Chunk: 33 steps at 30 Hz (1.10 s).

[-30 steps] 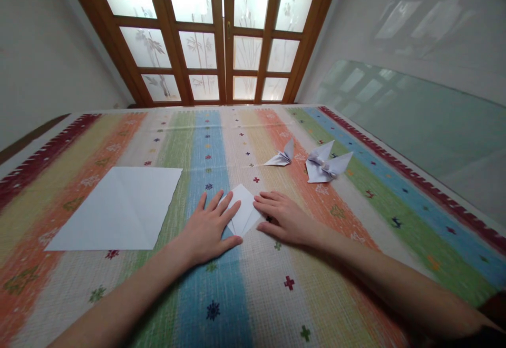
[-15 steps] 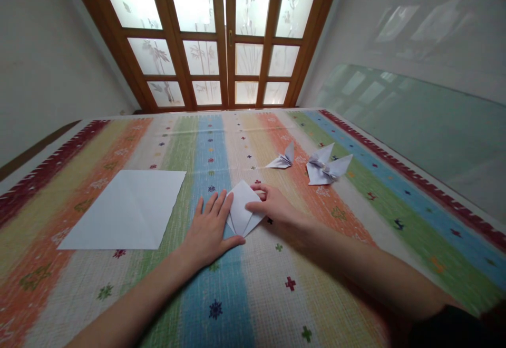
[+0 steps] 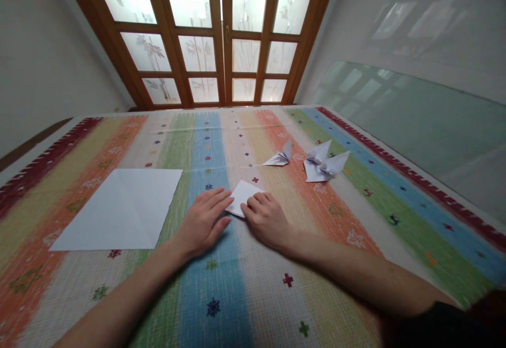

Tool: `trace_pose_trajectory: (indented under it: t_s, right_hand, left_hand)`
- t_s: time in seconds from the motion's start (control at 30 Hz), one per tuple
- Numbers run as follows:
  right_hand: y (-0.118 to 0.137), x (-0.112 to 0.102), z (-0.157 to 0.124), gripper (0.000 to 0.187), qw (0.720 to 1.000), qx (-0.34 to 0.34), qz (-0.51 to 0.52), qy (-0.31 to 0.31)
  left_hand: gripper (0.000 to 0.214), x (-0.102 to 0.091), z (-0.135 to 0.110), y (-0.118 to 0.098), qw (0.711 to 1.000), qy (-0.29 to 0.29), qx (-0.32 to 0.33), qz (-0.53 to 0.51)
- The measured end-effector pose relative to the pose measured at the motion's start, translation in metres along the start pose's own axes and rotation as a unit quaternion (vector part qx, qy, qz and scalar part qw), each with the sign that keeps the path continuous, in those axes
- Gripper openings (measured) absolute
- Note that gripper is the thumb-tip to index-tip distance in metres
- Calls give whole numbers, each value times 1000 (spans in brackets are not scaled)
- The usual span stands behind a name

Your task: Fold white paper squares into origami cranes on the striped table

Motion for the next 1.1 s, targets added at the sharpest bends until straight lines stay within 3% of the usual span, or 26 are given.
trace_pose_trajectory:
  t_s: [0.07,0.13,0.27,0.33,0.43,0.6,0.8,0.93,1.03,1.1]
  right_hand:
    - [2,6,-4,27,999,0,53,8]
    - [0,5,-9,46,993,-12,115,5]
    - [-15,17,-9,49,985,-30,159,67]
    - [-23,26,-3,63,984,-27,145,102]
    - [-23,33,9,83,983,-54,125,126]
    - [-23,34,10,92,984,-56,108,132]
    - [-52,38,-14,103,980,33,108,165]
    - [-75,37,-27,114,975,107,135,143]
    - [-80,31,-32,108,969,126,182,108]
    - [-81,24,-34,89,963,137,219,74]
  left_hand:
    - [60,24,-3,-7,994,101,29,10]
    - [72,38,-7,-10,985,167,26,27]
    - [87,43,-10,-14,973,221,20,55]
    - [90,42,-11,-15,971,227,30,62]
    - [87,40,-11,-14,972,220,39,72]
    - [79,36,-13,-13,978,187,41,85]
    - [60,26,-11,-12,985,144,16,92]
    - [48,17,-1,-11,992,98,-44,73]
    - [64,12,5,-9,991,38,-107,68]
    - [79,13,7,-9,988,14,-140,65]
Point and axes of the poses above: each hand's wrist, its own z-axis towards the middle knuckle, its own x-axis out of the palm, y = z × x, the point moved 9 cm from there along z, towards the middle knuckle, and after that the axes turned 4 degrees about y, right-handed, at the moved point
